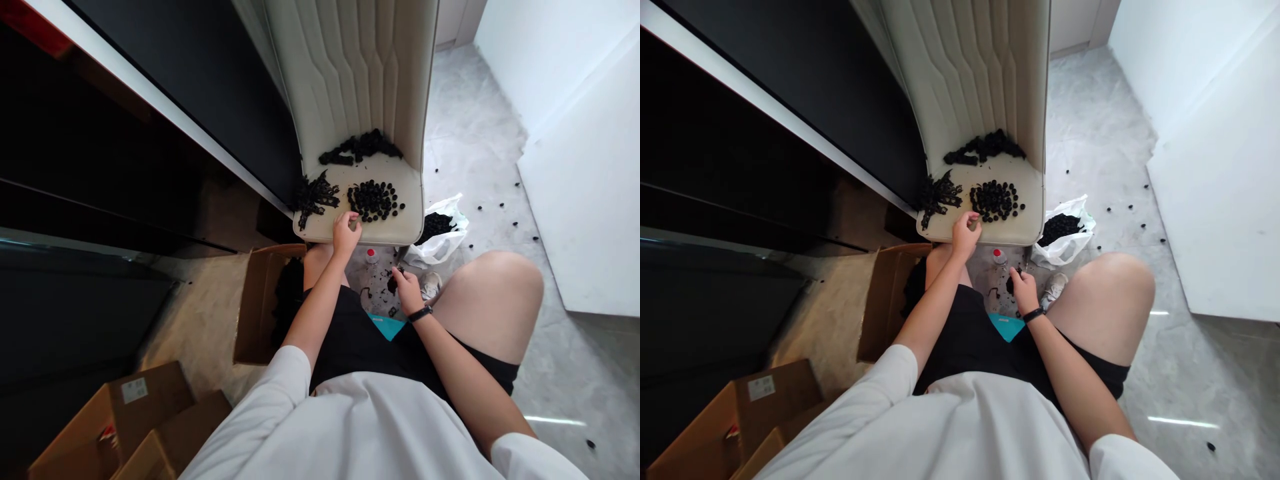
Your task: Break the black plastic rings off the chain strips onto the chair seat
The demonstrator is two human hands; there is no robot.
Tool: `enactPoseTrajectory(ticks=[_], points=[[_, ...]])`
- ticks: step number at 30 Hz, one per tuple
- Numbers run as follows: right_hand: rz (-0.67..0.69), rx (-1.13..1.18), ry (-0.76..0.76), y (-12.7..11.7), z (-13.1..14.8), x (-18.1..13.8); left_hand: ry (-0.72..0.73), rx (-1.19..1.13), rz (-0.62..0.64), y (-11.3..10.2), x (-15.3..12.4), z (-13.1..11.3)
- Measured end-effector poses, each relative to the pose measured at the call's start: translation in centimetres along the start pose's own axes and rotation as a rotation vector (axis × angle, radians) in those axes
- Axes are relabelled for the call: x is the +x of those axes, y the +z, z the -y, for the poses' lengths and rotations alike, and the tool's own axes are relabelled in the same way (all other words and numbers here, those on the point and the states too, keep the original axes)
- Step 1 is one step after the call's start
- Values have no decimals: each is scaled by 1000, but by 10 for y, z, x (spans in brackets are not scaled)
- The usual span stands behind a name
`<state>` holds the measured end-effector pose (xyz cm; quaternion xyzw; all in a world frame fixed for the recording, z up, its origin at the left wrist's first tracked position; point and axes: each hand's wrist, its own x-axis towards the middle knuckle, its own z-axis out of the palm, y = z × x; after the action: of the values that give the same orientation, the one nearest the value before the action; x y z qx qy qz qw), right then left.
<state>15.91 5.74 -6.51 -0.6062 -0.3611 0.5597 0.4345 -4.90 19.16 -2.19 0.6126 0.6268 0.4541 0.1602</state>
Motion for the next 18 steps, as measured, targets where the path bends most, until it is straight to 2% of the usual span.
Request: enactPoseTrajectory(ticks=[7,12,15,17,18], points=[[57,-36,20,0,-5,1,65,1,42,-5,-7,-9],[55,-68,10,-1,-8,2,38,2,-15,-10,-18,-15],[55,-126,-14,-2,-6,4,66,-13,-5,-15,-45,-24],[77,-145,-47,-2,-2,3,38,-104,90,-15,-74,-29],[100,-142,-69,-3,1,3,-22,-167,132,-13,-91,-30]])
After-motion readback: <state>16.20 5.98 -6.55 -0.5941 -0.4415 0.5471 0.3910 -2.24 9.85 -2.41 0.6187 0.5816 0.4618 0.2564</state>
